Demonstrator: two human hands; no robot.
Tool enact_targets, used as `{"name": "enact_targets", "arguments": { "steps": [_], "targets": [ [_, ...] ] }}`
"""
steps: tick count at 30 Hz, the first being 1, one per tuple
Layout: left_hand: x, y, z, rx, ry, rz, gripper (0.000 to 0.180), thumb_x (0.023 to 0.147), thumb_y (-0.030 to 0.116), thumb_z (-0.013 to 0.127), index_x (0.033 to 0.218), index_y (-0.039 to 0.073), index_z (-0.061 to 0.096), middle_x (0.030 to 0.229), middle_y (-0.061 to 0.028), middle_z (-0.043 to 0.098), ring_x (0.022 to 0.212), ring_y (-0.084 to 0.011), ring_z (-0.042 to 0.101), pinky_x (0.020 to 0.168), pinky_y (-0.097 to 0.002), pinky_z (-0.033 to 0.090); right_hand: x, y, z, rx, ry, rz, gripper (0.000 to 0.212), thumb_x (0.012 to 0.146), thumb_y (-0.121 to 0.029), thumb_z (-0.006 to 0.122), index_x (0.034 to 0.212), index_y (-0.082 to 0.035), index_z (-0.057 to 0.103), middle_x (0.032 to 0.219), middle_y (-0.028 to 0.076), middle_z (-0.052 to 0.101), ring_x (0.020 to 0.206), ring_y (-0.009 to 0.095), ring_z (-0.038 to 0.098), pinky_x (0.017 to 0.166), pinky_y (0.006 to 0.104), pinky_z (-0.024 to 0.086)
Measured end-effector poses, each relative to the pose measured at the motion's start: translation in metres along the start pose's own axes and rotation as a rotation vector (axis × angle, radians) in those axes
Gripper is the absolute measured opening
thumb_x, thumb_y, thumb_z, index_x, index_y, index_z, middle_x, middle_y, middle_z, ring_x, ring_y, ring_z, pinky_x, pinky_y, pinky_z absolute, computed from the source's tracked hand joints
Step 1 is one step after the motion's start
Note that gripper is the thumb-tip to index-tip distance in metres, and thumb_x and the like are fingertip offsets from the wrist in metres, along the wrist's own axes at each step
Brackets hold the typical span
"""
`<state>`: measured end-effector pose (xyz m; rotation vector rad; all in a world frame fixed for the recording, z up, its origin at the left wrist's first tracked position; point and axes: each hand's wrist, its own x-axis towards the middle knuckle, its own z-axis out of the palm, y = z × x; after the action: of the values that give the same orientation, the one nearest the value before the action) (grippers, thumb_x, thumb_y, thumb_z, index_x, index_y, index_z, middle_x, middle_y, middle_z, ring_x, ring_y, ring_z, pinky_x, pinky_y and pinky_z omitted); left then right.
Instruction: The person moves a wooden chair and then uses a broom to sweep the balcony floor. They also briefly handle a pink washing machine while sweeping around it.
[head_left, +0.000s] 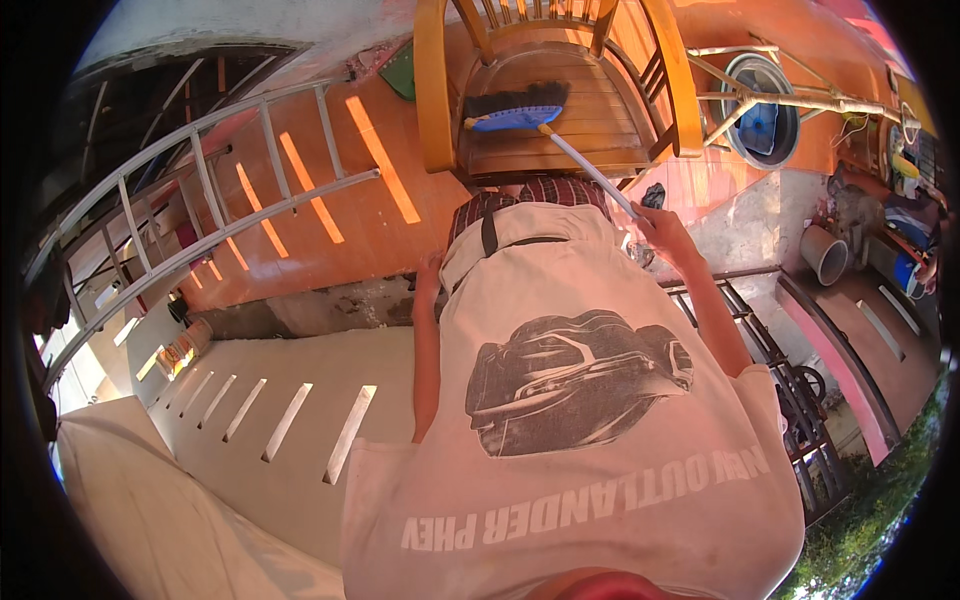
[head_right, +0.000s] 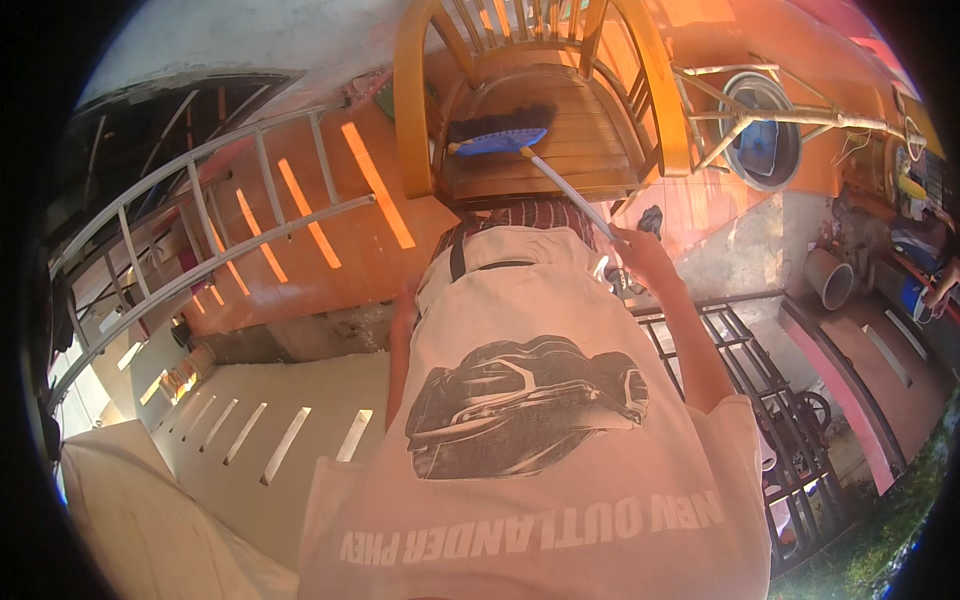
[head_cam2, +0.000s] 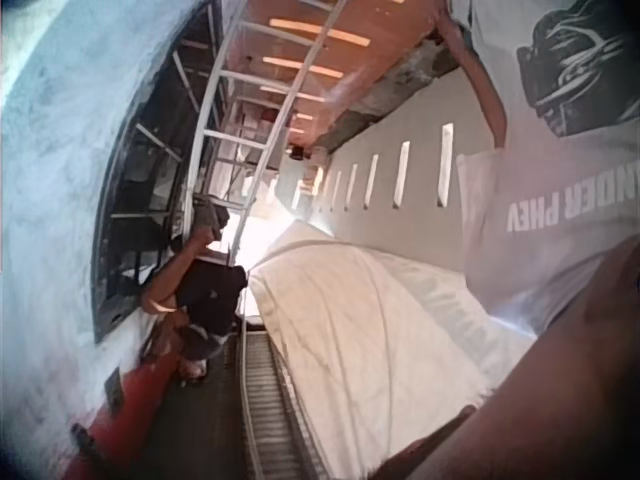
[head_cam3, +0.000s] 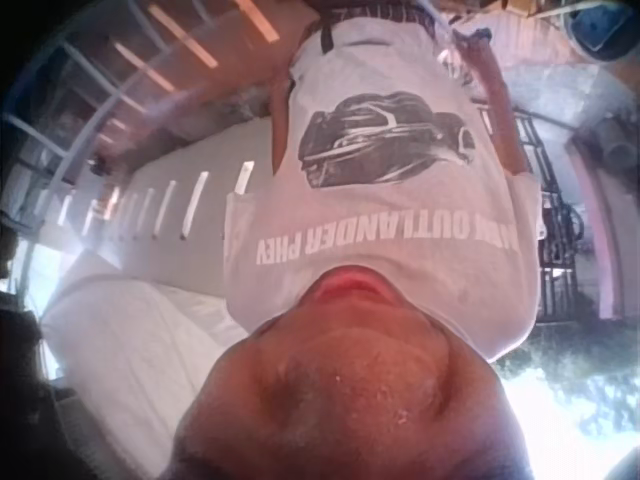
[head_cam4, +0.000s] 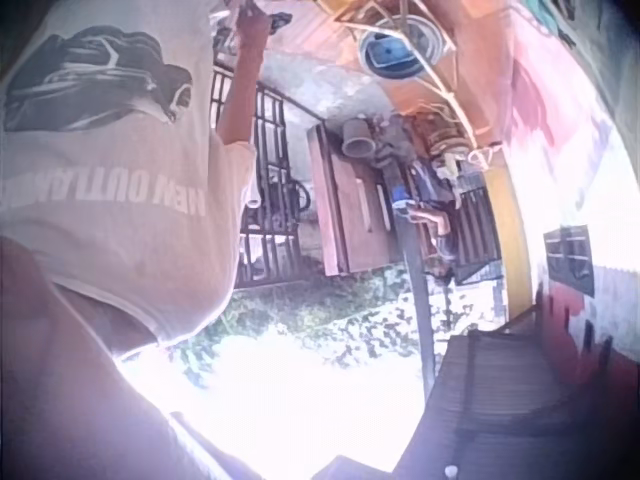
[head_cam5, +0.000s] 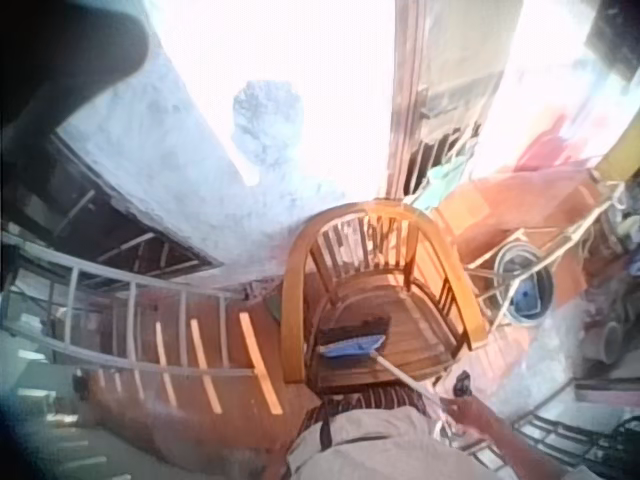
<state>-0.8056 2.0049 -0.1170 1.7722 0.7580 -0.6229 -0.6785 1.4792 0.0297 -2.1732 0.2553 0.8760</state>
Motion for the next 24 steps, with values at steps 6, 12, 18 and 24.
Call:
{"name": "enact_targets", "arguments": {
  "steps": [6,12,18,24],
  "targets": [
    [-0.059,-0.081,0.015,-0.157,0.045,-0.387,0.033,0.097,0.022,0.056,0.123,0.002,0.063,0.112,-0.0095,0.066,0.097,-0.0220,0.065,0.086,-0.0335,0.052,-0.082,0.011,-0.037,-0.308,0.130,0.098,0.033,0.097,-0.027,0.058,0.129,-0.024,0.067,0.082,0.019,0.071,0.078,0.037,0.070,0.071,0.0490,0.053],
    [-0.080,-0.059,0.022,-0.146,0.065,-0.439,0.033,0.098,0.023,0.054,0.124,0.004,0.061,0.111,-0.0091,0.066,0.095,-0.0208,0.066,0.084,-0.0342,0.052,0.066,-0.020,0.055,-0.536,0.175,0.086,0.038,0.101,-0.028,0.050,0.138,-0.028,0.056,0.085,0.019,0.071,0.081,0.040,0.070,0.071,0.0516,0.055],
    [-0.049,0.009,0.019,-0.216,0.157,-0.393,0.033,0.099,0.023,0.052,0.126,0.006,0.059,0.110,-0.0086,0.066,0.092,-0.0195,0.067,0.083,-0.0350,0.053,0.151,-0.011,0.118,-0.386,0.101,0.181,0.041,0.100,-0.031,0.049,0.140,-0.025,0.054,0.096,0.022,0.071,0.091,0.042,0.069,0.079,0.0520,0.055],
    [-0.024,0.046,0.008,-0.330,0.227,-0.180,0.032,0.099,0.024,0.048,0.124,0.005,0.058,0.111,-0.0094,0.064,0.092,-0.0199,0.066,0.084,-0.0350,0.052,0.083,0.053,0.035,-0.142,0.066,0.258,0.042,0.100,-0.042,0.049,0.134,-0.022,0.061,0.112,0.026,0.068,0.105,0.044,0.065,0.091,0.0493,0.051]
  ]
}}
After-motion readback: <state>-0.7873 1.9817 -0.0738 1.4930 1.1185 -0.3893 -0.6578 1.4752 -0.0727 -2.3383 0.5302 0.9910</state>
